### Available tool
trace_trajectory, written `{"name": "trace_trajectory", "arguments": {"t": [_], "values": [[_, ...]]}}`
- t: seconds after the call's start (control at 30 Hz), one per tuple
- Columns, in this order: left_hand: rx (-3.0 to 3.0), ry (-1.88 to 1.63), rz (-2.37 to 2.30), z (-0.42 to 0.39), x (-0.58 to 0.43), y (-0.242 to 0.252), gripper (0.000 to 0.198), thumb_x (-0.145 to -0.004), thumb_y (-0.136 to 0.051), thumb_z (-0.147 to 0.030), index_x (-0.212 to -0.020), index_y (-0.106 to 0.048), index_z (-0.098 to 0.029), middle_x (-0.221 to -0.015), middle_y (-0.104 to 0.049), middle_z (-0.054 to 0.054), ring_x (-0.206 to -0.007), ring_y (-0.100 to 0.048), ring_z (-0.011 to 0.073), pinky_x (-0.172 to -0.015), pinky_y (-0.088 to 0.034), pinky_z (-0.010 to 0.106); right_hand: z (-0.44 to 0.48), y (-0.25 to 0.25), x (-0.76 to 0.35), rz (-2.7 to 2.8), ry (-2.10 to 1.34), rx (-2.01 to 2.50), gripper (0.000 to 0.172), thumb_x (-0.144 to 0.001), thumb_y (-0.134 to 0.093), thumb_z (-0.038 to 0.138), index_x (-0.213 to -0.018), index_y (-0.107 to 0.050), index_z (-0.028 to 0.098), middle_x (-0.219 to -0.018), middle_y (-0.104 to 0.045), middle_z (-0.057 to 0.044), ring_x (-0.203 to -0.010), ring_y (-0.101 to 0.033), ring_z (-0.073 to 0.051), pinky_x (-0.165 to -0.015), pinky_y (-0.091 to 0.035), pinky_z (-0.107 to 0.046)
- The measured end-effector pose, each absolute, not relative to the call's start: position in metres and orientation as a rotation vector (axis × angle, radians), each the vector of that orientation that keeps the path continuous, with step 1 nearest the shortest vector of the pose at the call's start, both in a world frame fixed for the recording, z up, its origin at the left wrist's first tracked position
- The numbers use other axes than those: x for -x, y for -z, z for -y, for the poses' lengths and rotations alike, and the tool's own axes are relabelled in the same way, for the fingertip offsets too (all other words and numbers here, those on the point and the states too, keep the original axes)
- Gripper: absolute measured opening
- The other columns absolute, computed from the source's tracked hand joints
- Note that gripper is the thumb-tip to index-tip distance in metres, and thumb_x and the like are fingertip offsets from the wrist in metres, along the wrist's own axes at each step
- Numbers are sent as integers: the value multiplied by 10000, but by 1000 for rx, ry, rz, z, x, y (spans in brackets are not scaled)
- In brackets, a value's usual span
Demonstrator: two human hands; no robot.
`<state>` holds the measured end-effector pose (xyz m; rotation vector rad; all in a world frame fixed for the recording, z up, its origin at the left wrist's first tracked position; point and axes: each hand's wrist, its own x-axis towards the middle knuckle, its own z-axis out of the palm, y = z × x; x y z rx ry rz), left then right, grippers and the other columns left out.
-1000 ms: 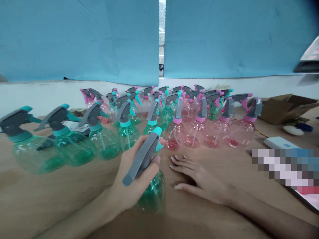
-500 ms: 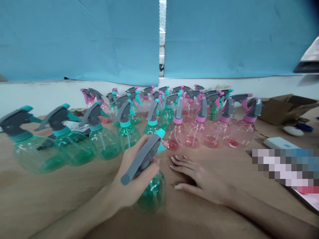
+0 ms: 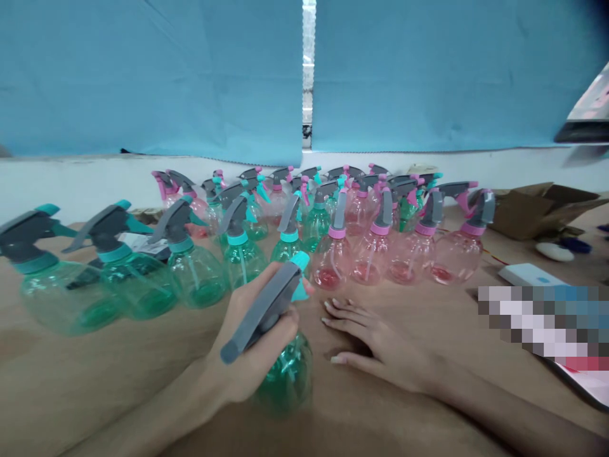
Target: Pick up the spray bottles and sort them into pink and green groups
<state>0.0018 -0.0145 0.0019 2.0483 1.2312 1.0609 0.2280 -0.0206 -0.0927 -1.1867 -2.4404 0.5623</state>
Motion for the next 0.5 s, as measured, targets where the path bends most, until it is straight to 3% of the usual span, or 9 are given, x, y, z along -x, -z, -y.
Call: {"name": "trace_trajectory", "arguments": {"t": [0.27, 0.5], "values": [[-2039, -1008, -1204, 14, -2, 1, 279, -794, -522, -301, -1070, -543, -265, -706, -605, -18, -600, -569, 161, -517, -447, 256, 20, 94, -228, 2430, -575, 1192, 609, -882, -490, 544, -1410, -358, 272, -1475, -351, -29, -1372, -280, -236, -1132, -230, -473], [-2045, -1012, -1191, 17, -4, -3, 306, -791, -512, -293, -1094, -551, -263, -632, -514, -42, -534, -492, 139, -489, -402, 247, 20, 93, -227, 2459, -557, 1209, 610, -886, -462, 565, -1407, -366, 260, -1482, -332, -28, -1379, -262, -229, -1134, -226, -465]]}}
